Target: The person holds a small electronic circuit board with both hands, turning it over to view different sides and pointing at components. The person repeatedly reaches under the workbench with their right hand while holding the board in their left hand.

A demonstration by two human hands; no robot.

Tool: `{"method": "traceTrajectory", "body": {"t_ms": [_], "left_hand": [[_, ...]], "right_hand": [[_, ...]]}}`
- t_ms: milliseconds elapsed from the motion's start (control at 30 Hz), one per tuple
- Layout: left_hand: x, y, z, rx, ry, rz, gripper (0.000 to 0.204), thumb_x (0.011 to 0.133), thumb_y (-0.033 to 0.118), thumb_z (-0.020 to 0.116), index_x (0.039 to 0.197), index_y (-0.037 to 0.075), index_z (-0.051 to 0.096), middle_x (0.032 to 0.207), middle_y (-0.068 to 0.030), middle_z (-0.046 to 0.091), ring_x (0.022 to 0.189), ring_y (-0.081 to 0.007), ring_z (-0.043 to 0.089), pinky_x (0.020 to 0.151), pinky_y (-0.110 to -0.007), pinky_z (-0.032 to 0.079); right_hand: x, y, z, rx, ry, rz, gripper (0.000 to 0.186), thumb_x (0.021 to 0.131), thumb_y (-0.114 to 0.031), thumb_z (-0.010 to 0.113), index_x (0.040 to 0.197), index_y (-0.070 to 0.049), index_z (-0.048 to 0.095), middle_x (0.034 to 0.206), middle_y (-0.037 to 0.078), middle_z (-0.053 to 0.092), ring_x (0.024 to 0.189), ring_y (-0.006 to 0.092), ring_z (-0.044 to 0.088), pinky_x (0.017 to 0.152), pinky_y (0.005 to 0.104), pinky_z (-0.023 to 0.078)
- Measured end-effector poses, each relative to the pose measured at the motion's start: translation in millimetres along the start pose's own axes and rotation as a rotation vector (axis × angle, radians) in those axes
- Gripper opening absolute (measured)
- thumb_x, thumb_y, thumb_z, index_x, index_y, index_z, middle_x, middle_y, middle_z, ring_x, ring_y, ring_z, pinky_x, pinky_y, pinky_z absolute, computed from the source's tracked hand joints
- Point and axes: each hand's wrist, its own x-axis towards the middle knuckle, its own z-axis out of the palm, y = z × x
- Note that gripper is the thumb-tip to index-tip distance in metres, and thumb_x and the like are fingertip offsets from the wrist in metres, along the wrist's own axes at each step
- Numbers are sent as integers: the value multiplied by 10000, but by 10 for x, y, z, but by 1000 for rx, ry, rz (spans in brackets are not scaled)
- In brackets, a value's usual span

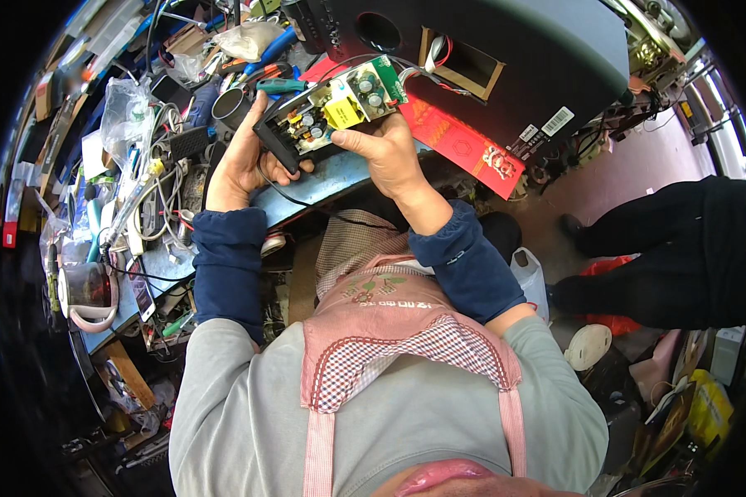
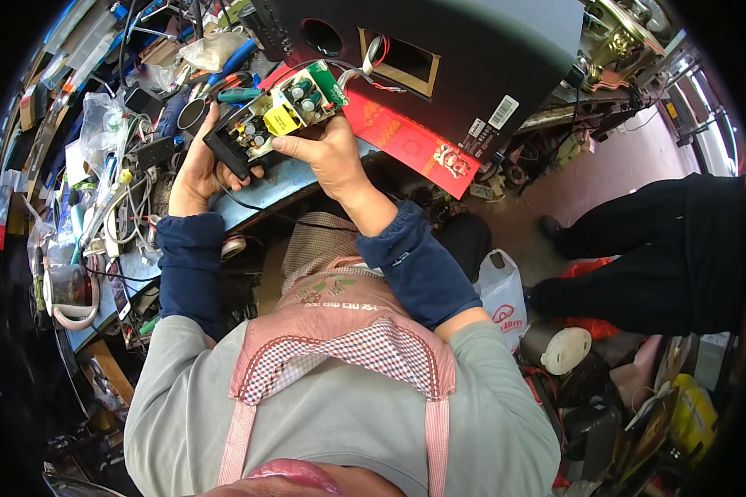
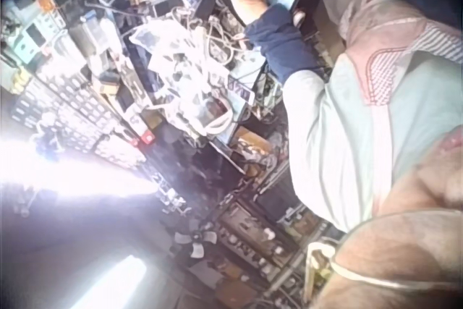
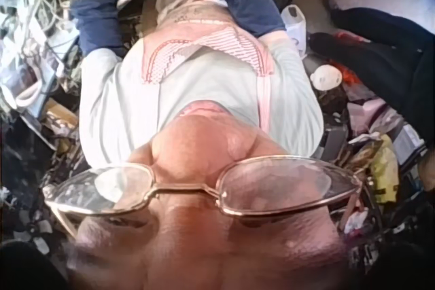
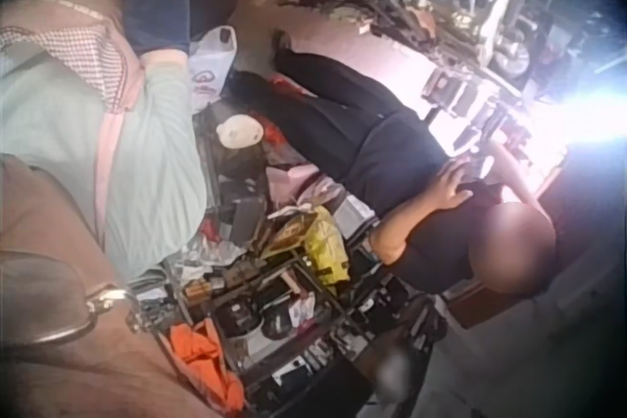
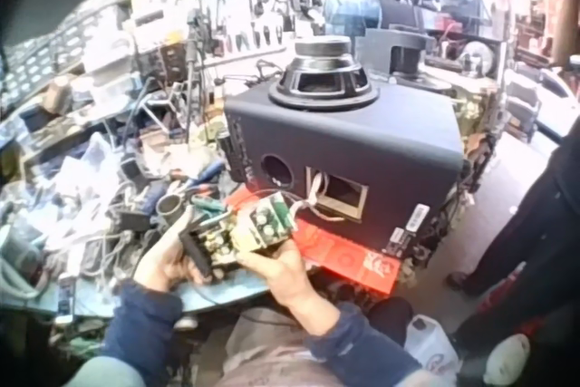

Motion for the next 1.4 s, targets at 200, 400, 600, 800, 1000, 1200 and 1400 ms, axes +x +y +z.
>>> {"method": "traceTrajectory", "body": {"t_ms": [200,400,600,800,1000,1200,1400], "left_hand": [[-11,1,-80,81,64,51,1109,1010,926,386,1513,-41,595,964,-365,783,618,-339,792,507,-348,671],[69,-200,-277,365,858,856,522,1101,397,724,1372,-44,658,987,-149,771,801,-203,747,723,-326,617],[-246,-664,1221,1354,802,1297,565,896,156,839,1429,44,688,792,-64,673,731,-231,701,721,-343,570],[37,-683,1564,1547,786,1120,815,902,167,746,1664,45,488,745,-154,750,659,-370,757,588,-470,580],[89,-538,1636,1772,813,836,864,915,264,655,1723,80,411,701,-191,732,627,-402,742,617,-532,605],[98,-674,1650,1873,879,932,827,899,219,685,1679,36,479,708,-173,725,585,-337,734,567,-462,596],[49,-834,1644,1942,871,958,768,942,227,722,1654,25,521,945,-281,754,630,-266,754,559,-368,586]], "right_hand": [[95,3,-7,-48,22,-4,432,941,-32,843,1341,29,690,1291,107,766,1183,201,720,1077,368,548],[176,85,-6,-47,55,-29,434,969,-78,832,1364,27,685,1308,115,770,1195,199,717,1083,356,541],[145,54,25,9,38,-13,461,935,-88,903,1337,3,696,1265,94,776,1126,183,739,1007,338,587],[150,111,-87,-139,40,4,463,977,-76,842,1383,28,646,1255,77,751,1119,146,725,934,321,601],[145,159,-98,-81,57,-14,374,1067,-80,666,1424,25,632,1314,91,746,1132,160,736,963,344,608],[35,35,-18,-358,-34,-200,367,1023,-125,778,1343,44,720,1034,98,812,925,183,793,808,367,634],[-31,-2,34,-711,27,-335,273,970,-79,818,1199,56,757,1064,143,814,899,218,789,772,373,632]]}}
